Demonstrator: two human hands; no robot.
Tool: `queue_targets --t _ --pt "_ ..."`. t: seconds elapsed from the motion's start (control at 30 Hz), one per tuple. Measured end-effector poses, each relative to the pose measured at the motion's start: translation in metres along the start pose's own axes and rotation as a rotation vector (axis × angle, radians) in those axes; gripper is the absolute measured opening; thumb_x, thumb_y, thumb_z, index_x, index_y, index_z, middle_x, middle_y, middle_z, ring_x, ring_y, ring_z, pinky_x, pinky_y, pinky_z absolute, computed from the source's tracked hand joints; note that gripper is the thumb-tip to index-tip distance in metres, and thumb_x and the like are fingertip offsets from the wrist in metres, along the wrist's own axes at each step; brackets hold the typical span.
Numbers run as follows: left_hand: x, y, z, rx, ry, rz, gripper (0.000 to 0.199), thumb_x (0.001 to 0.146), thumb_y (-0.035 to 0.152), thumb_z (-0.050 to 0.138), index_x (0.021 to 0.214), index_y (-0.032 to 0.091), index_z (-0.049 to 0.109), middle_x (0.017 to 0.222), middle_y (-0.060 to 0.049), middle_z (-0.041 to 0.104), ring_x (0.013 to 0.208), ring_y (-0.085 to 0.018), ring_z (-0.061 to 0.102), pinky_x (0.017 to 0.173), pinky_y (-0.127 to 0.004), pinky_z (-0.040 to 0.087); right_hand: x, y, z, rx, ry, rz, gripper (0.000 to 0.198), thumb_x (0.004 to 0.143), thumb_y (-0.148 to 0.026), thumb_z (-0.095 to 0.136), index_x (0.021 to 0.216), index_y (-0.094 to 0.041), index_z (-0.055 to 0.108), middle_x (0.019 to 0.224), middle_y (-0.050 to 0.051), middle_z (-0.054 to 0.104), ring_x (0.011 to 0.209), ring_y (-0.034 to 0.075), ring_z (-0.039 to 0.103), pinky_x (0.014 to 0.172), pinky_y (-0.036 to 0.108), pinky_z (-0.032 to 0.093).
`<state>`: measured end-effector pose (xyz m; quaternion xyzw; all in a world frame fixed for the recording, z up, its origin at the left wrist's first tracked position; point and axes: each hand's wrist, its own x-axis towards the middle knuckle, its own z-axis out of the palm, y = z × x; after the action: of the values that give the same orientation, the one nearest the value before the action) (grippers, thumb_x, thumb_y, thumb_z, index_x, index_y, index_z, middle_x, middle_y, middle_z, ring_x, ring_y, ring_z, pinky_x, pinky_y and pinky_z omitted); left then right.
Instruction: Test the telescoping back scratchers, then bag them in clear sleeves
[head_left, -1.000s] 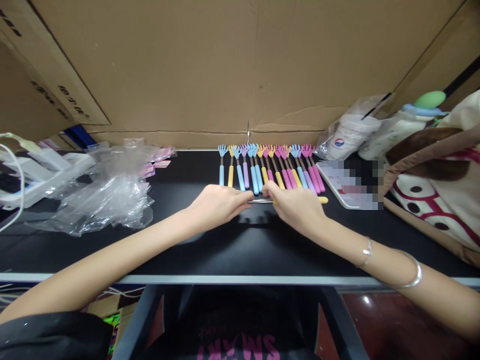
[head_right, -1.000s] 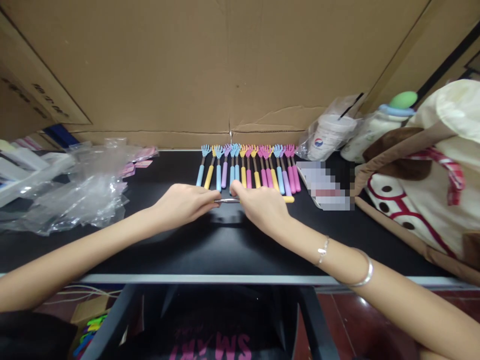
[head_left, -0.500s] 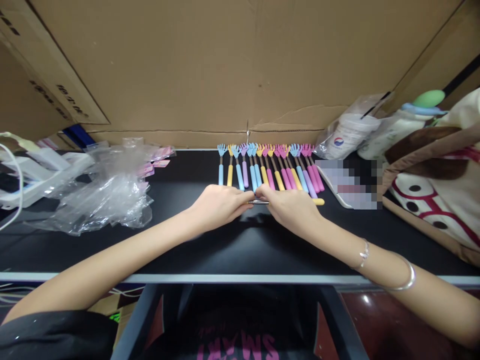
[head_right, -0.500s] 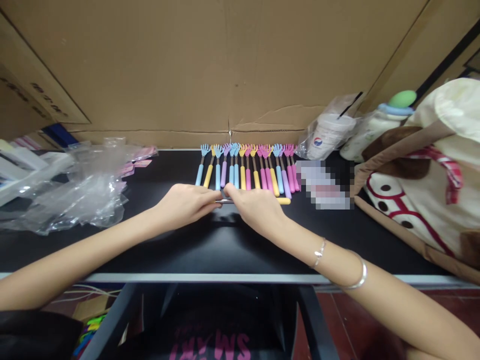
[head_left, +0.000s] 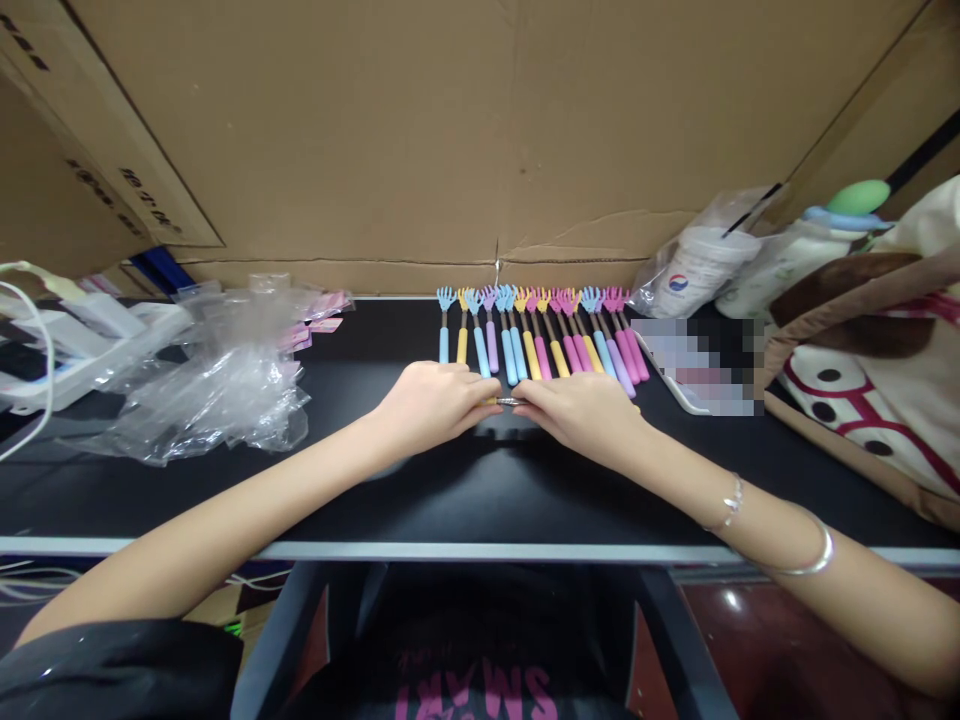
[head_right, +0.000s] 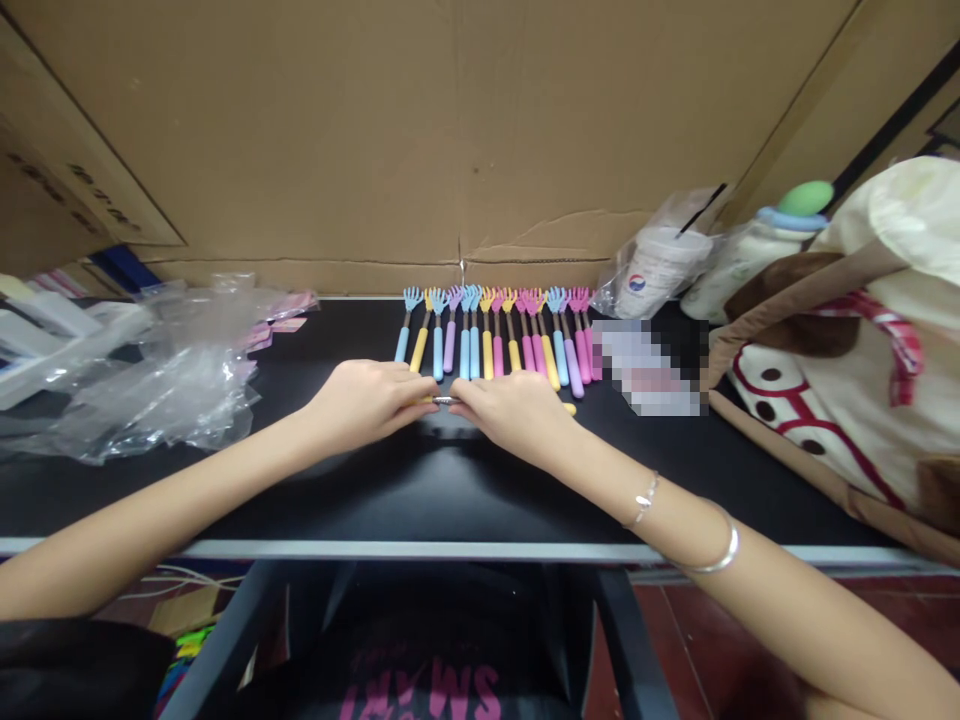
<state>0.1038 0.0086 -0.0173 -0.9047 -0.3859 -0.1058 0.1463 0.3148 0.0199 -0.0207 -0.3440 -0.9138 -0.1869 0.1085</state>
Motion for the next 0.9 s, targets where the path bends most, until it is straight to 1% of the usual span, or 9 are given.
queue_targets --t 0.1,0.17,0.27,0.37,0.47,0.63,0.77,0.87,0.9 --pt "-0.003 -0.005 -0.005 0.059 0.055 0.019 0.029 0.097 0.04 0.044 0.084 0.019 0.059 0.073 -0.002 0.066 0.069 -0.016 0.061 0.051 -0.027 0.025 -0.004 0.009 -0.005 -0.037 0.072 -0.038 0.034 0.098 -0.038 0.04 0.084 -0.02 0.064 0.067 0.001 0.068 0.058 0.013 0.059 0.051 0.027 0.02" --pt "-0.008 -0.014 -0.009 0.133 0.115 0.016 0.03 0.097 0.039 0.043 0.082 0.019 0.059 0.07 -0.002 0.065 0.068 -0.016 0.061 0.05 -0.027 0.025 -0.01 0.024 -0.007 -0.086 0.115 -0.04 0.036 0.099 -0.037 0.038 0.081 -0.02 0.064 0.068 0.001 0.068 0.06 0.012 0.058 0.053 0.027 0.022" --pt "-0.022 -0.039 -0.013 0.265 0.168 -0.015 0.036 0.099 0.041 0.038 0.079 0.02 0.059 0.067 -0.003 0.063 0.068 -0.017 0.06 0.049 -0.027 0.024 -0.026 0.057 -0.009 -0.181 0.16 -0.014 0.04 0.099 -0.038 0.035 0.077 -0.019 0.064 0.067 0.003 0.066 0.061 0.013 0.054 0.055 0.027 0.024" --pt "-0.041 -0.067 -0.016 0.364 0.177 -0.052 0.037 0.1 0.041 0.034 0.081 0.021 0.06 0.071 -0.002 0.065 0.07 -0.017 0.061 0.05 -0.027 0.027 -0.047 0.093 -0.012 -0.31 0.185 0.044 0.044 0.099 -0.039 0.033 0.082 -0.017 0.067 0.068 0.006 0.064 0.06 0.015 0.049 0.055 0.028 0.023" --pt "-0.056 -0.085 -0.016 0.423 0.197 -0.035 0.037 0.1 0.039 0.035 0.078 0.021 0.059 0.069 -0.002 0.064 0.069 -0.017 0.061 0.052 -0.027 0.032 -0.063 0.115 -0.015 -0.381 0.141 0.034 0.049 0.099 -0.043 0.032 0.078 -0.018 0.068 0.066 0.007 0.061 0.06 0.016 0.044 0.056 0.028 0.025" --pt "-0.061 -0.09 -0.015 0.43 0.207 -0.033 0.036 0.099 0.039 0.036 0.079 0.021 0.06 0.07 -0.002 0.065 0.069 -0.017 0.06 0.054 -0.027 0.033 -0.067 0.119 -0.016 -0.396 0.116 0.074 0.058 0.099 -0.048 0.024 0.077 -0.019 0.07 0.064 0.006 0.056 0.059 0.016 0.039 0.057 0.028 0.026" --pt "-0.065 -0.096 -0.017 0.42 0.196 -0.055 0.036 0.099 0.04 0.036 0.08 0.021 0.06 0.071 -0.002 0.064 0.069 -0.017 0.059 0.054 -0.027 0.032 -0.071 0.126 -0.014 -0.392 0.027 0.168 0.058 0.098 -0.05 0.025 0.08 -0.019 0.07 0.068 0.008 0.058 0.059 0.017 0.039 0.057 0.029 0.025" --pt "-0.082 -0.107 -0.022 0.429 0.159 -0.127 0.034 0.1 0.04 0.036 0.087 0.021 0.061 0.077 -0.001 0.064 0.071 -0.017 0.058 0.054 -0.026 0.03 -0.089 0.145 -0.014 -0.402 -0.041 0.312 0.049 0.097 -0.046 0.032 0.09 -0.018 0.071 0.078 0.01 0.063 0.066 0.019 0.046 0.055 0.029 0.025" --pt "-0.089 -0.111 -0.023 0.435 0.148 -0.156 0.033 0.1 0.04 0.036 0.09 0.021 0.061 0.08 -0.002 0.064 0.072 -0.016 0.057 0.054 -0.025 0.029 -0.097 0.152 -0.015 -0.4 -0.035 0.361 0.045 0.097 -0.044 0.035 0.094 -0.017 0.07 0.082 0.011 0.064 0.067 0.019 0.048 0.054 0.029 0.025"
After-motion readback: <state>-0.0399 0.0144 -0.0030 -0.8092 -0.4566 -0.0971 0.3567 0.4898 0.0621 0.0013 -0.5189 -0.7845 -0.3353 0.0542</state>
